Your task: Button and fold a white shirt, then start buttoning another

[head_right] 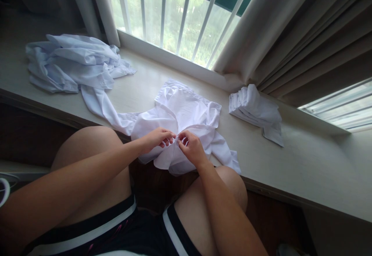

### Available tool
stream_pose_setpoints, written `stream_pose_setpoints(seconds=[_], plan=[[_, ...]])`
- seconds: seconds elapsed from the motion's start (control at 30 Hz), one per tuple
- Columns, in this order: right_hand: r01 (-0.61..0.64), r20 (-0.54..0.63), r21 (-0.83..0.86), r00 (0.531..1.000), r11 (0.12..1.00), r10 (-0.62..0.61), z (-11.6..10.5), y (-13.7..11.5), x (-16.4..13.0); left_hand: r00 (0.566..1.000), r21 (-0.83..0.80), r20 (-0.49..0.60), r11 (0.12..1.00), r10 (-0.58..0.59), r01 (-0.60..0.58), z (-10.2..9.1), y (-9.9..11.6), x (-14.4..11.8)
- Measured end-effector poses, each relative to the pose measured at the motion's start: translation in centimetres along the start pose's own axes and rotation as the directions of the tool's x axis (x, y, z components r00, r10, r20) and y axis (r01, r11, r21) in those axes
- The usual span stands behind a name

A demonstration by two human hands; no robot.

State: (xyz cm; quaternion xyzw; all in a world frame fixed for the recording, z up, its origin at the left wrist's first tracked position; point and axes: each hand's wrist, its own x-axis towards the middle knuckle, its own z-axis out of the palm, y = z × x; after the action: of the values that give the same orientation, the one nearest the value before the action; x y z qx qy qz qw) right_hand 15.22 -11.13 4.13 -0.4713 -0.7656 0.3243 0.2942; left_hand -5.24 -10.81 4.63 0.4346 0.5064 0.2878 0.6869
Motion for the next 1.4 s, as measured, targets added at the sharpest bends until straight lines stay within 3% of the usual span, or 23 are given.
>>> stream_pose_setpoints(seconds=[1.4], plan=[[-0.008,0.002,-0.091,1.0,0.996,0.008,0.5,-0.14,-0.07,0.997,-0.086,0.06,0.995,-0.042,0.047,0.15,0.65,-0.69]])
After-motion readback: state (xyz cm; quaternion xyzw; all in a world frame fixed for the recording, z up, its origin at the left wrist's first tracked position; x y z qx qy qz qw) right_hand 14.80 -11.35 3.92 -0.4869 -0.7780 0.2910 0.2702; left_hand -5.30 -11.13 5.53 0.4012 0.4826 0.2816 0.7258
